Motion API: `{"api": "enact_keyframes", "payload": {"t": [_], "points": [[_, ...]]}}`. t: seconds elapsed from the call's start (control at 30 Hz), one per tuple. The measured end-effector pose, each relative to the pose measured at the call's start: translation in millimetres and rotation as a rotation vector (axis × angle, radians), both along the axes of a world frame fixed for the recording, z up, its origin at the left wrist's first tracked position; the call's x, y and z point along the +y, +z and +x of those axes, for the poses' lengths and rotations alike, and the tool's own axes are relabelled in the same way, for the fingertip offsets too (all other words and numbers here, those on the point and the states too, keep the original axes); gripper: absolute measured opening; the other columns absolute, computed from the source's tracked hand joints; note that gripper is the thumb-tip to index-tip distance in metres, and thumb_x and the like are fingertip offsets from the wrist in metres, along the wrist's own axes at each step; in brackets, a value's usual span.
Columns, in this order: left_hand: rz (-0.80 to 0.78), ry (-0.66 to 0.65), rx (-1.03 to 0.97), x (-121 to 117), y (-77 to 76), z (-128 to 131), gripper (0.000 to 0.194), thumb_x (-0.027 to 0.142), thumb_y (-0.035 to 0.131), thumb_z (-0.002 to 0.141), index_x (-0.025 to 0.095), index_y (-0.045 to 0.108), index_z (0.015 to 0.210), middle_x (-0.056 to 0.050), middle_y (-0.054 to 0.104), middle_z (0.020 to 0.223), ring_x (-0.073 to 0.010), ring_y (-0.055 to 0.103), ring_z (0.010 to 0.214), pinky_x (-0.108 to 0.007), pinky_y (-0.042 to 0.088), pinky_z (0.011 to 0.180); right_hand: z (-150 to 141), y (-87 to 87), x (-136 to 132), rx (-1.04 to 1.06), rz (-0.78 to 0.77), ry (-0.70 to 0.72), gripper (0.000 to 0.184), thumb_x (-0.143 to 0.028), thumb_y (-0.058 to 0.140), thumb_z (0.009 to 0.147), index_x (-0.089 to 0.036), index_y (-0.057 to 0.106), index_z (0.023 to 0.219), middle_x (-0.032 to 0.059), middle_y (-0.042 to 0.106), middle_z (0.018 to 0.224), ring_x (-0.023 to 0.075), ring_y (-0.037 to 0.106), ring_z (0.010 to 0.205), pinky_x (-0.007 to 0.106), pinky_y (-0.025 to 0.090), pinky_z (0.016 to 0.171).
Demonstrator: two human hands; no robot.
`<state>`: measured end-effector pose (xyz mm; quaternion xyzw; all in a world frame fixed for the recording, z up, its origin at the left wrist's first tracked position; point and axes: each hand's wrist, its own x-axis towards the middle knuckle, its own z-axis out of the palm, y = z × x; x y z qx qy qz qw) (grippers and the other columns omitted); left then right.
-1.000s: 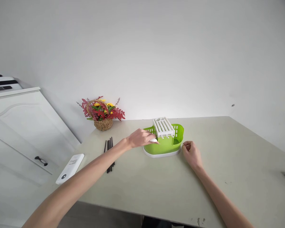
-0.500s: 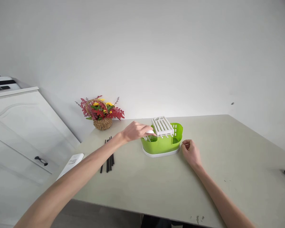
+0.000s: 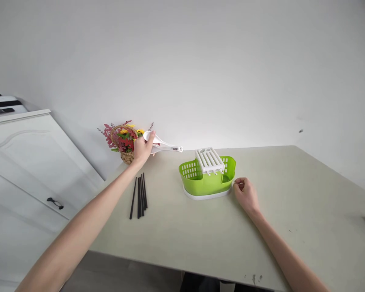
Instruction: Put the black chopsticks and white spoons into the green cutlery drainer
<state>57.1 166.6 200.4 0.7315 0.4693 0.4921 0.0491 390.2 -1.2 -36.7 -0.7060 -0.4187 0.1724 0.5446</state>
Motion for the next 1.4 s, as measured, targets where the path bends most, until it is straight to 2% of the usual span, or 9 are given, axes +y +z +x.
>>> {"api": "enact_keyframes", "payload": {"t": [0.13,0.33,0.43,0.53,0.7,0.9,1.07,1.23,1.4], "points": [[-0.347,-0.091,0.058,10.0,-26.6,-38.7,0.062,0.07,0.052,0.093,0.017,0.058,0.062,-0.002,0.058,0.046,-0.0124,0.053,0.039,-0.021,0.037,0.041,0.5,-0.2,0.1,-0.002,0.003,0.001,0.023,-0.041,0.052,0.078,-0.024,0.058,0.093,0.0049,0.07,0.09,0.021,0.064,0.077,0.034,0.048,0.071],[-0.806,-0.222,0.326,10.6,-68.3,-81.8,0.07,0.085,0.055,0.08,0.017,0.062,0.07,-0.002,0.06,0.052,-0.0121,0.049,0.038,-0.022,0.03,0.035,0.1,0.3,-1.1,-0.011,-0.01,-0.003,0.023,-0.041,0.052,0.078,-0.024,0.058,0.093,0.0051,0.07,0.09,0.0214,0.064,0.078,0.034,0.048,0.072],[-0.964,-0.26,0.459,9.0,-81.2,-91.8,0.073,0.089,0.058,0.073,0.017,0.061,0.066,-0.001,0.055,0.048,-0.0127,0.047,0.037,-0.023,0.029,0.034,0.4,0.5,-1.7,-0.014,-0.018,0.0,0.023,-0.041,0.052,0.079,-0.024,0.058,0.093,0.005,0.07,0.09,0.0215,0.065,0.078,0.034,0.048,0.072],[-1.041,-0.27,0.545,6.3,-88.7,-95.3,0.072,0.089,0.062,0.069,0.017,0.06,0.064,-0.001,0.053,0.047,-0.0131,0.046,0.037,-0.023,0.03,0.034,0.7,0.6,-2.2,-0.018,-0.022,-0.003,0.023,-0.041,0.052,0.078,-0.024,0.058,0.093,0.005,0.07,0.089,0.0214,0.064,0.077,0.034,0.047,0.071],[-1.042,-0.254,0.679,3.2,-94.3,-93.7,0.069,0.088,0.063,0.068,0.019,0.058,0.063,-0.001,0.055,0.049,-0.0135,0.045,0.039,-0.023,0.032,0.036,0.5,1.2,-2.7,-0.022,-0.022,-0.009,0.024,-0.041,0.052,0.078,-0.024,0.058,0.093,0.005,0.07,0.091,0.0211,0.064,0.078,0.034,0.047,0.072],[-0.933,-0.251,0.804,8.0,-105.0,-91.6,0.063,0.081,0.066,0.069,0.02,0.055,0.057,-0.002,0.055,0.048,-0.0144,0.046,0.038,-0.024,0.03,0.039,0.0,2.0,-3.1,-0.023,-0.028,-0.01,0.024,-0.041,0.051,0.078,-0.024,0.058,0.093,0.005,0.07,0.092,0.0212,0.065,0.079,0.034,0.047,0.073],[-0.752,-0.259,0.89,12.5,-116.7,-91.6,0.056,0.074,0.063,0.074,0.022,0.053,0.054,0.001,0.048,0.047,-0.0137,0.045,0.043,-0.023,0.026,0.046,0.1,3.8,-4.1,-0.024,-0.03,-0.008,0.024,-0.041,0.051,0.078,-0.024,0.057,0.093,0.0051,0.069,0.091,0.0214,0.064,0.079,0.034,0.047,0.073],[-0.661,-0.257,0.899,7.7,-123.3,-86.9,0.057,0.071,0.058,0.081,0.022,0.047,0.054,0.002,0.042,0.049,-0.0136,0.041,0.049,-0.025,0.022,0.051,0.0,4.1,-4.8,-0.021,-0.029,-0.01,0.024,-0.041,0.051,0.078,-0.024,0.058,0.093,0.0055,0.07,0.092,0.0213,0.064,0.078,0.034,0.047,0.072],[-0.571,-0.226,0.917,-1.6,-123.8,-80.0,0.058,0.068,0.047,0.092,0.022,0.05,0.057,0.0,0.045,0.05,-0.0156,0.043,0.05,-0.028,0.024,0.054,0.3,2.6,-4.1,-0.016,-0.033,-0.012,0.025,-0.042,0.052,0.078,-0.024,0.058,0.094,0.0051,0.07,0.088,0.0217,0.065,0.078,0.034,0.047,0.072]]}}
